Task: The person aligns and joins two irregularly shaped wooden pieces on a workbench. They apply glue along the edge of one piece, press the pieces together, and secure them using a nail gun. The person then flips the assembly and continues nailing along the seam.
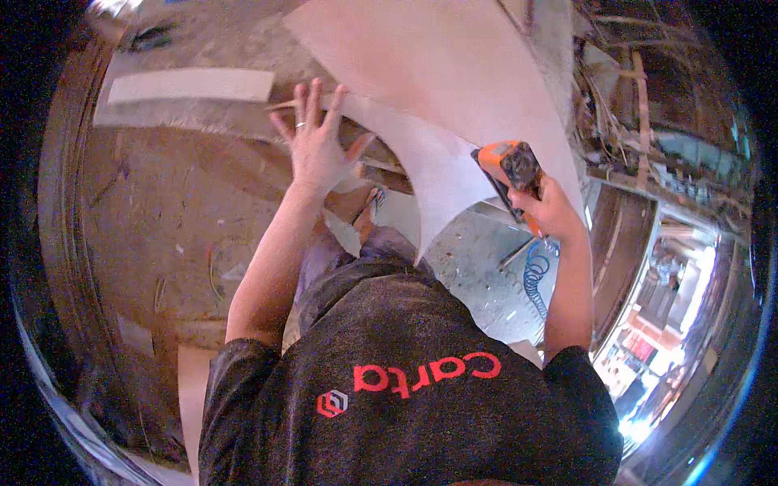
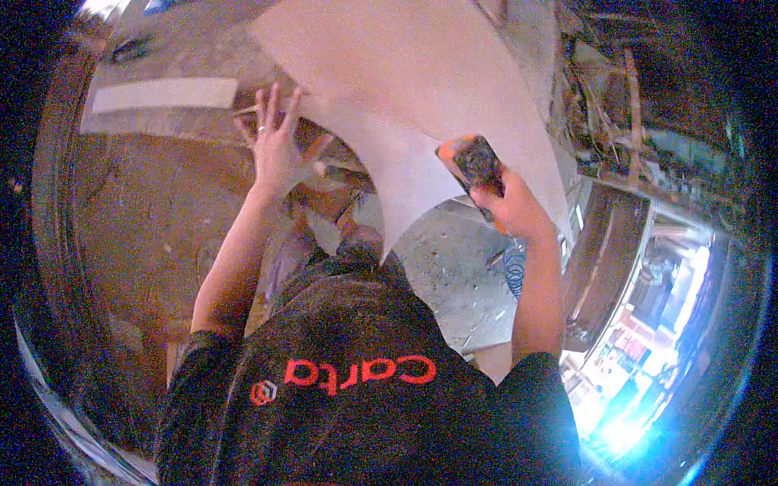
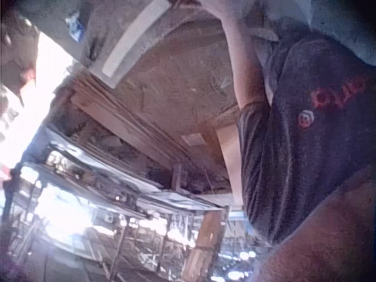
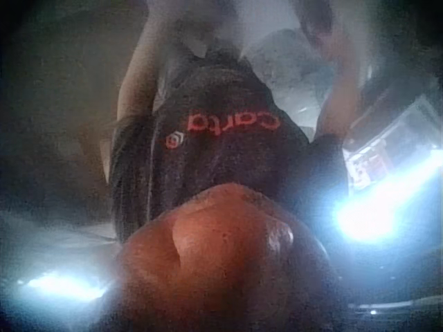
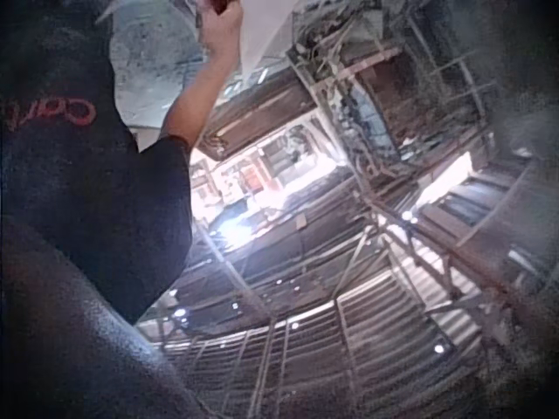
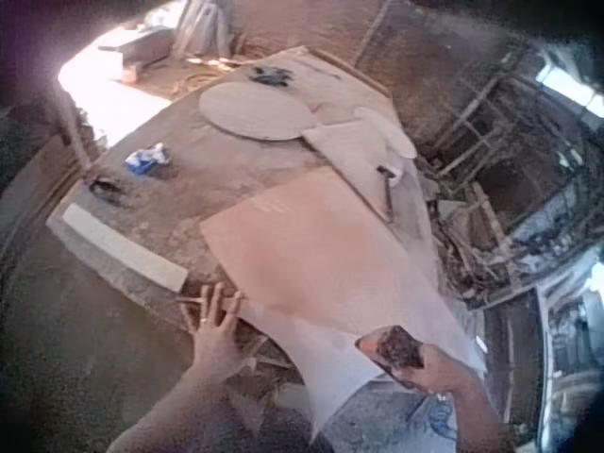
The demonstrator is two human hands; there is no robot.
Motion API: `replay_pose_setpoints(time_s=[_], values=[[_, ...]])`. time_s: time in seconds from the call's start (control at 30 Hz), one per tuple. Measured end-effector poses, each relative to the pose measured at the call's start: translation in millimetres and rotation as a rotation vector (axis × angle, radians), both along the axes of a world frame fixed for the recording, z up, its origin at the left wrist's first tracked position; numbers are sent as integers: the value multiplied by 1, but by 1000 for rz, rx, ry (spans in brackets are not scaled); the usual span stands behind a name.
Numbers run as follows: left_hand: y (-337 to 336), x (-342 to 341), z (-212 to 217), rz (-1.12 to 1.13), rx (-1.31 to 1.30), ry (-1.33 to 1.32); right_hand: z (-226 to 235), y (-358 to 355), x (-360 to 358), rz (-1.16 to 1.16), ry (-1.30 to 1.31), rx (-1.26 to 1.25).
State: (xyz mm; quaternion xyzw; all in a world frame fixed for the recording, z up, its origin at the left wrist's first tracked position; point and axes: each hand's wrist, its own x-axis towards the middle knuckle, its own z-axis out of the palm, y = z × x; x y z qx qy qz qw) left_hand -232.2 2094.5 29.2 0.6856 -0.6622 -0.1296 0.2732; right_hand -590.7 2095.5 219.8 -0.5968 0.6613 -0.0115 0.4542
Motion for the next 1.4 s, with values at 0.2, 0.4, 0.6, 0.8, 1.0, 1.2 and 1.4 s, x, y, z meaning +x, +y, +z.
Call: replay_pose_setpoints(time_s=[0.2, 0.4, 0.6, 0.8, 1.0, 1.2, 1.4], values=[[-2, 3, 0, -9, -94, 53, 30, 98, -85, -370, 25, -117], [-6, -24, 11, 86, -128, -123, 32, 160, -169, -627, 100, -184], [6, -158, 27, -282, -32, -244, 29, 159, -283, -632, 239, -164], [26, -235, 25, -183, 207, -442, 5, 127, -408, -525, 140, -197], [40, -253, 38, -40, 307, -504, -8, 58, -479, -403, 133, -170], [35, -268, 39, 23, 362, -435, -34, -33, -484, -186, 74, -425], [37, -267, 23, 50, 345, -343, -81, -170, -459, 65, 96, -750]])
